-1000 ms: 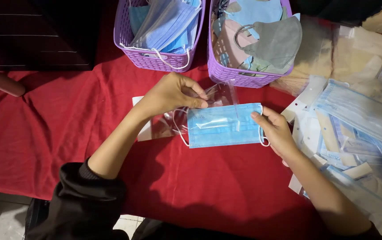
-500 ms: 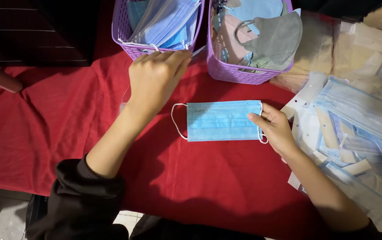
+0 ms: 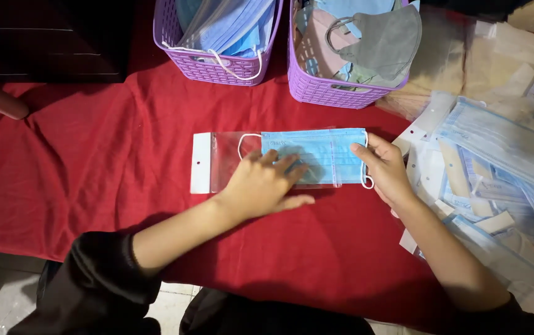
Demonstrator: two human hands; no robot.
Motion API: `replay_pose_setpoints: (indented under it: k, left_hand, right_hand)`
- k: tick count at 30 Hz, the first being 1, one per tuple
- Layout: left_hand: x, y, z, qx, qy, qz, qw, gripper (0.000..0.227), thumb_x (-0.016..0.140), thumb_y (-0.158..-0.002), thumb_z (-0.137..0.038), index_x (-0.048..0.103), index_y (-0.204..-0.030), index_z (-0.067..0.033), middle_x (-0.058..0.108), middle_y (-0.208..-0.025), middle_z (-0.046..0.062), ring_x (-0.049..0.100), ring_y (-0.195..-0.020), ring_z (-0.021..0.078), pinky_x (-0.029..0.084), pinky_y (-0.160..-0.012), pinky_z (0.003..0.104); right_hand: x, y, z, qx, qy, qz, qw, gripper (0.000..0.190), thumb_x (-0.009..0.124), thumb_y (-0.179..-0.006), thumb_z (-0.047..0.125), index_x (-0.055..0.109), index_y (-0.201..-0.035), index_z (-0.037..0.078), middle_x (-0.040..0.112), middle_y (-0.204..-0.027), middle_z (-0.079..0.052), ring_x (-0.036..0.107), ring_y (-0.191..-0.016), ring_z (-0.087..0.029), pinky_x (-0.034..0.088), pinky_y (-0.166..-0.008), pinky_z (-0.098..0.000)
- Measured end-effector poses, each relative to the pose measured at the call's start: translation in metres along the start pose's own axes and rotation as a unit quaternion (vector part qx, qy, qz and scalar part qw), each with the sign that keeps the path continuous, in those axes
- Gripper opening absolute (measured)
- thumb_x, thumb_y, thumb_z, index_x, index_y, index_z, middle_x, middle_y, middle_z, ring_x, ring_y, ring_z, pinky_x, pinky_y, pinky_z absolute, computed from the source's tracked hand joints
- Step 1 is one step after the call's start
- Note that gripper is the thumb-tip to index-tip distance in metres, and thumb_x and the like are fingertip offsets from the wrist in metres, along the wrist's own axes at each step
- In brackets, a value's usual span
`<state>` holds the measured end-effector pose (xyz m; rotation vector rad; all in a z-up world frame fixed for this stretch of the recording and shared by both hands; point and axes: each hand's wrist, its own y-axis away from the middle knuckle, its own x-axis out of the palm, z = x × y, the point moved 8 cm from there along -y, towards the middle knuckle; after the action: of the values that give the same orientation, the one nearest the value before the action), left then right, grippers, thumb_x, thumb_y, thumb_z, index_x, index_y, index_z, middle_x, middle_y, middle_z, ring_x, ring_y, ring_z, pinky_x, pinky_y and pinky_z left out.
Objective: The person packages medical face masks into plastic sleeves by hand, picking masks from bins and placing them individually or in small groups into clear bags.
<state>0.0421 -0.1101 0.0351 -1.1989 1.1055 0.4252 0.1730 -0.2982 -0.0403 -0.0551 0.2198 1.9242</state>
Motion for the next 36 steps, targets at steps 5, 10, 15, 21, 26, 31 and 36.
replay_pose_setpoints:
  k: [5,10,15,21,26,31,36]
  left_hand:
    - [0.002,-0.021,0.041,-0.052,0.075,-0.039,0.995,0.032,0.064,-0.096,-0.045,0.079,-0.094,-0.0170,0.075,-0.080,0.007,0.072,-0.070,0.0304,0.053,-0.066,0.046]
    - [0.056,-0.025,0.089,-0.217,0.157,0.191,0.944,0.044,0.083,-0.078,-0.051,0.075,-0.114,-0.0281,0.069,-0.101,-0.003,0.068,-0.100,0.0267,0.051,-0.085,0.044]
    - [0.031,-0.028,0.104,-0.256,0.268,0.152,0.916,0.025,0.083,-0.078,-0.037,0.079,-0.100,-0.0269,0.071,-0.093,0.000,0.072,-0.089,0.0305,0.057,-0.079,0.045]
    - [0.002,-0.031,0.109,-0.283,0.465,0.150,0.825,0.008,0.071,-0.088,-0.015,0.075,-0.094,-0.0182,0.076,-0.093,-0.002,0.074,-0.088,0.0140,0.059,-0.084,0.029]
    - [0.006,-0.021,0.106,-0.275,0.596,0.178,0.733,0.003,0.069,-0.095,-0.005,0.071,-0.098,-0.0059,0.077,-0.083,0.008,0.073,-0.076,0.0083,0.059,-0.069,0.019]
    - [0.000,-0.020,0.111,-0.251,0.658,0.137,0.697,0.014,0.078,-0.089,-0.006,0.074,-0.101,-0.0023,0.079,-0.087,0.009,0.073,-0.075,0.0091,0.061,-0.072,0.017]
    - [-0.001,-0.018,0.118,-0.298,0.611,0.125,0.722,0.015,0.082,-0.086,-0.012,0.076,-0.099,-0.0073,0.077,-0.080,0.005,0.069,-0.070,0.0055,0.056,-0.066,0.016]
  right_hand:
    - [0.003,0.004,0.007,-0.018,0.028,0.005,0.999,0.039,0.061,-0.104,0.009,0.057,-0.140,-0.008,0.068,-0.123,-0.025,0.067,-0.115,-0.036,0.056,-0.096,-0.0551]
    - [0.012,0.021,0.037,-0.008,0.065,0.013,0.998,0.036,0.065,-0.101,0.010,0.064,-0.134,-0.004,0.071,-0.116,-0.024,0.071,-0.106,-0.036,0.058,-0.089,-0.0535]
    - [-0.007,0.010,0.042,-0.033,0.103,0.021,0.994,0.034,0.070,-0.097,0.006,0.066,-0.127,-0.009,0.073,-0.111,-0.026,0.069,-0.103,-0.029,0.059,-0.086,-0.0495]
    - [-0.023,0.008,0.054,0.091,0.047,0.016,0.995,0.037,0.059,-0.100,0.008,0.063,-0.133,-0.008,0.071,-0.116,-0.021,0.070,-0.102,-0.031,0.059,-0.087,-0.0449]
    - [-0.015,0.013,0.037,0.162,0.074,0.064,0.982,0.042,0.062,-0.093,0.001,0.067,-0.134,-0.002,0.075,-0.123,-0.016,0.072,-0.107,-0.027,0.061,-0.091,-0.0417]
    - [-0.056,0.014,0.057,0.080,0.271,-0.055,0.958,0.026,0.075,-0.094,0.026,0.077,-0.115,0.010,0.076,-0.095,-0.003,0.066,-0.080,-0.013,0.053,-0.082,-0.0301]
    - [-0.101,0.020,0.076,0.000,0.206,-0.173,0.963,0.008,0.076,-0.108,0.014,0.069,-0.106,0.010,0.065,-0.087,0.001,0.058,-0.075,-0.007,0.047,-0.065,-0.0244]
